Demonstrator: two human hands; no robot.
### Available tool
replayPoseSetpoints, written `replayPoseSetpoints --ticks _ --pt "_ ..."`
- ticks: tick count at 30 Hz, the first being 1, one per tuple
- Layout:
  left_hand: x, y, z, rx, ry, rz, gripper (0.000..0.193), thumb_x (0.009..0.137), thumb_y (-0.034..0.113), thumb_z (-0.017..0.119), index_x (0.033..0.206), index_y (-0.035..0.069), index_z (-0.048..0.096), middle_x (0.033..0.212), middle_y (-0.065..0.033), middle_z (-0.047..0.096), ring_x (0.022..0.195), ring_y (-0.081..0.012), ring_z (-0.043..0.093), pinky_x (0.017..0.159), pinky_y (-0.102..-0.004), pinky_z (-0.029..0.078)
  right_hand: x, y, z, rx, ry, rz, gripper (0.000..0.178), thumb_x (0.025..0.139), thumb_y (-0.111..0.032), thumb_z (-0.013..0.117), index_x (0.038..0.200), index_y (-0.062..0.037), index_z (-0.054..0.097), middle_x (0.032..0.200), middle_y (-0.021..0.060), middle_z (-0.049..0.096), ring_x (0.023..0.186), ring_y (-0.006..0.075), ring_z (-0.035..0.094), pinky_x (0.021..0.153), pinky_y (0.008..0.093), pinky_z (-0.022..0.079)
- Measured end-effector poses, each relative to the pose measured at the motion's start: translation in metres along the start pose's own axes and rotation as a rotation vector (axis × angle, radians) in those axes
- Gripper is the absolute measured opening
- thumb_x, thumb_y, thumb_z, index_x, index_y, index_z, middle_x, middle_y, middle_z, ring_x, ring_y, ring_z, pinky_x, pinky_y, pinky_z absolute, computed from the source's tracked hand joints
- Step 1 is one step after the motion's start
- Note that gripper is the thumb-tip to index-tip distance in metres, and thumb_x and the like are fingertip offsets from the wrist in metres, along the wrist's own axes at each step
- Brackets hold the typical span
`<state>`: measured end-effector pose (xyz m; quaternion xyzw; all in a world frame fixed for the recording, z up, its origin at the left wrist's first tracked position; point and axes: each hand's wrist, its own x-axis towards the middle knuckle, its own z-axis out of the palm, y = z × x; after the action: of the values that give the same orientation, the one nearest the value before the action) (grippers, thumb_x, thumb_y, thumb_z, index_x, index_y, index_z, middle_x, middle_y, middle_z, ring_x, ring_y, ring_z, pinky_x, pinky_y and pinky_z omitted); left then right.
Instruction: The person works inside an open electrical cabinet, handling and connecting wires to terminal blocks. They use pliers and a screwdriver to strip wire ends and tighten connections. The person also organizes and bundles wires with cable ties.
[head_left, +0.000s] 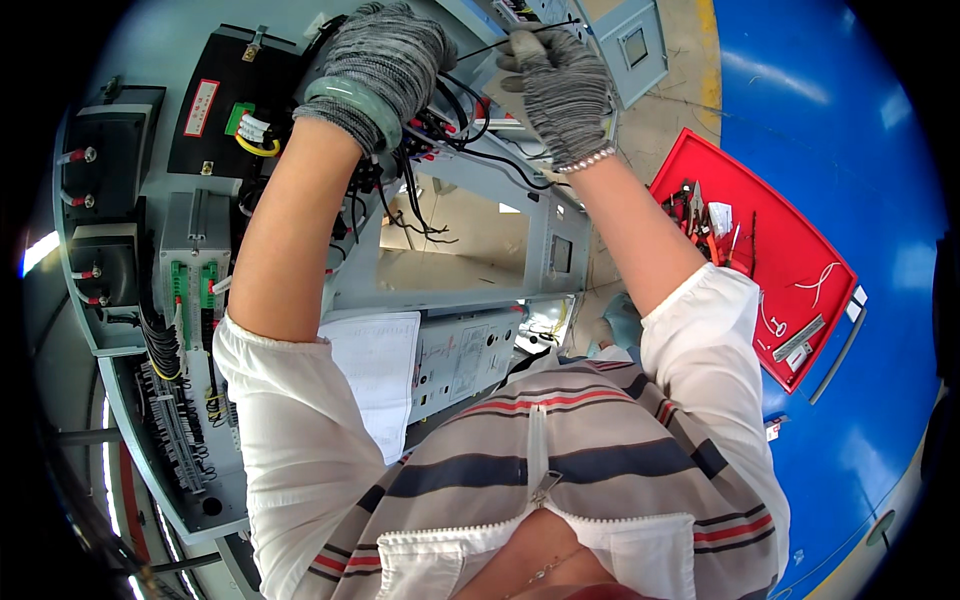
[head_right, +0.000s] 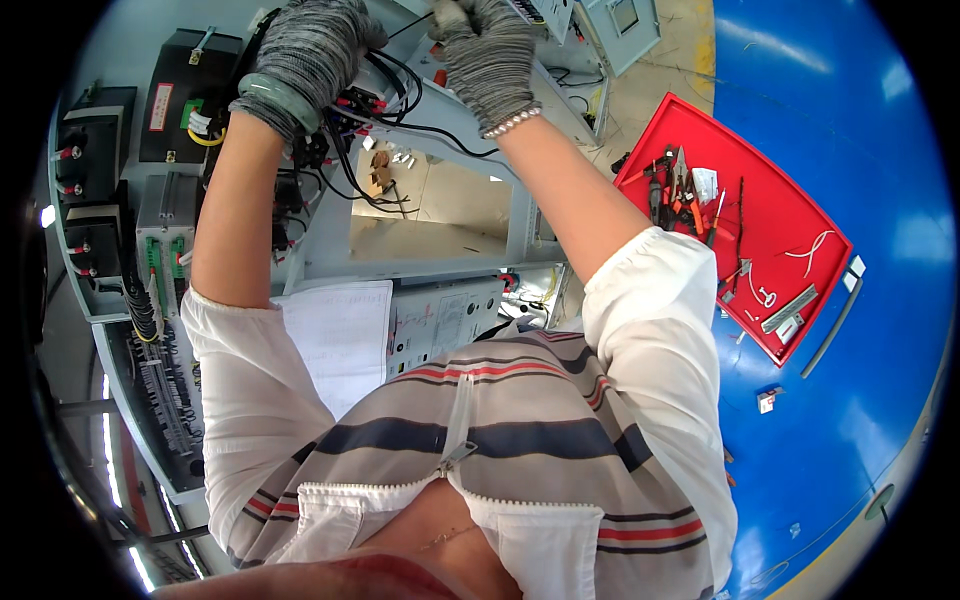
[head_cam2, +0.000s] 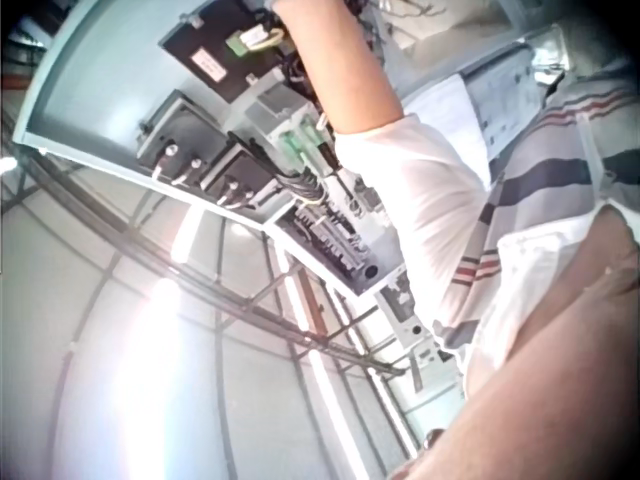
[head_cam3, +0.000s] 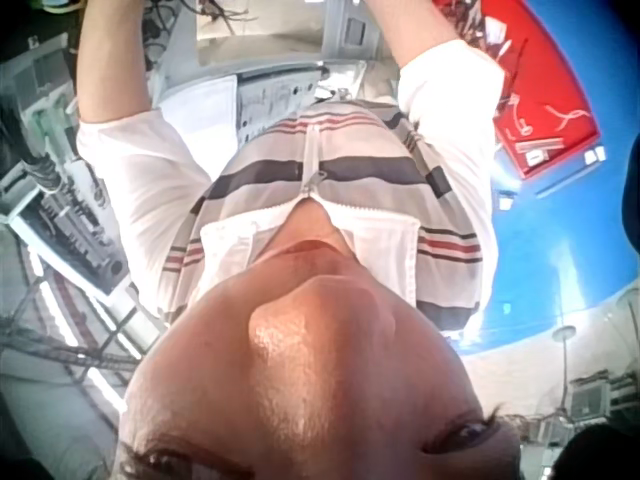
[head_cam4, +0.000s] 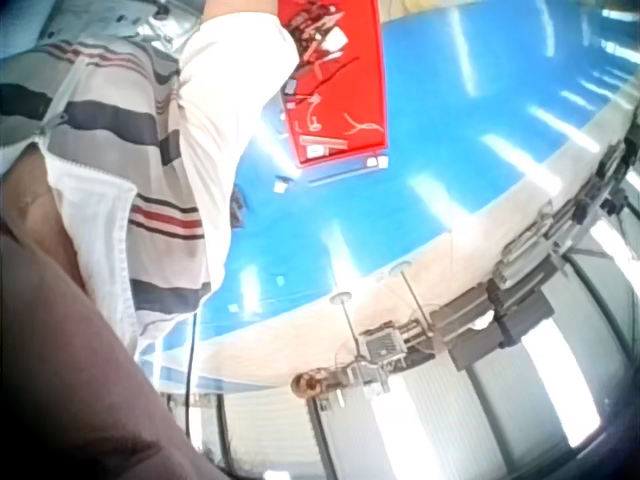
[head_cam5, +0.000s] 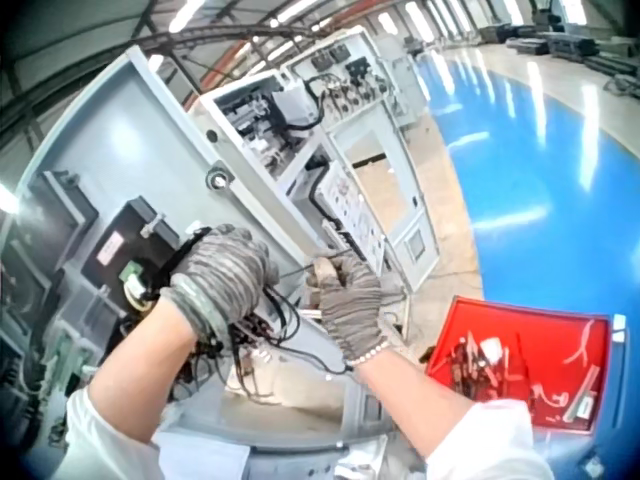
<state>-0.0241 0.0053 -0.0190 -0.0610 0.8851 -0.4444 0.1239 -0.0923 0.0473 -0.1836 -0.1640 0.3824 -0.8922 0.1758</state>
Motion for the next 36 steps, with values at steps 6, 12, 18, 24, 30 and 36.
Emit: replayPoseSetpoints --ticks 6,12,18,24,30,36 --pt "-0.001 -0.001 0.002 -0.042 0.094 -0.031 0.017 0.075 0.013 0.053 0.079 0.011 0.069 0.083 -0.0124 0.064 0.086 -0.0284 0.061 0.079 -0.0402 0.047 0.005 0.024 0.01 -0.583 -0.14 -0.218 0.03 0.092 -0.027 0.052 0.099 0.001 0.061 0.083 0.016 0.065 0.074 0.0205 0.063 0.07 0.0347 0.053" --pt "0.002 -0.002 0.005 -0.065 0.096 -0.09 0.018 0.073 0.012 0.054 0.081 0.011 0.07 0.082 -0.0149 0.065 0.086 -0.0301 0.061 0.08 -0.0409 0.047 0.014 0.013 0.017 -0.691 -0.335 0.034 0.034 0.093 -0.031 0.046 0.104 -0.0012 0.059 0.08 0.017 0.063 0.071 0.0222 0.064 0.069 0.034 0.053" --pt "-0.002 -0.004 -0.004 -0.215 0.096 -0.013 0.02 0.072 0.011 0.054 0.082 0.015 0.071 0.077 -0.014 0.065 0.082 -0.0304 0.062 0.078 -0.0419 0.048 0.023 0.039 0.008 -0.809 -0.24 -0.271 0.033 0.093 -0.03 0.046 0.103 -0.0017 0.059 0.083 0.0181 0.064 0.074 0.0227 0.064 0.071 0.0361 0.051" --pt "-0.001 -0.004 0.002 -0.148 0.061 -0.043 0.021 0.072 0.011 0.055 0.081 0.02 0.072 0.079 -0.0117 0.065 0.083 -0.0299 0.062 0.078 -0.0413 0.048 0.014 0.041 0.012 -0.542 -0.05 -0.446 0.028 0.093 -0.024 0.046 0.088 -0.0003 0.06 0.071 0.0152 0.062 0.063 0.0226 0.062 0.059 0.0361 0.048" --pt "-0.005 -0.002 -0.006 -0.226 0.156 0.045 0.017 0.072 0.013 0.056 0.08 0.017 0.071 0.078 -0.0113 0.065 0.082 -0.029 0.061 0.078 -0.041 0.047 0.007 0.011 -0.002 -0.352 -0.096 -0.167 0.029 0.093 -0.023 0.045 0.082 0.0002 0.059 0.066 0.0138 0.061 0.057 0.0221 0.06 0.056 0.0358 0.048" --pt "0.0 -0.004 -0.001 -0.153 0.05 -0.025 0.017 0.07 0.014 0.057 0.079 0.016 0.071 0.077 -0.0118 0.064 0.083 -0.0291 0.061 0.079 -0.041 0.047 0.006 0.009 0.009 -0.659 -0.194 -0.155 0.034 0.092 -0.029 0.048 0.104 0.0012 0.058 0.081 0.0154 0.064 0.067 0.0197 0.062 0.066 0.0326 0.051"
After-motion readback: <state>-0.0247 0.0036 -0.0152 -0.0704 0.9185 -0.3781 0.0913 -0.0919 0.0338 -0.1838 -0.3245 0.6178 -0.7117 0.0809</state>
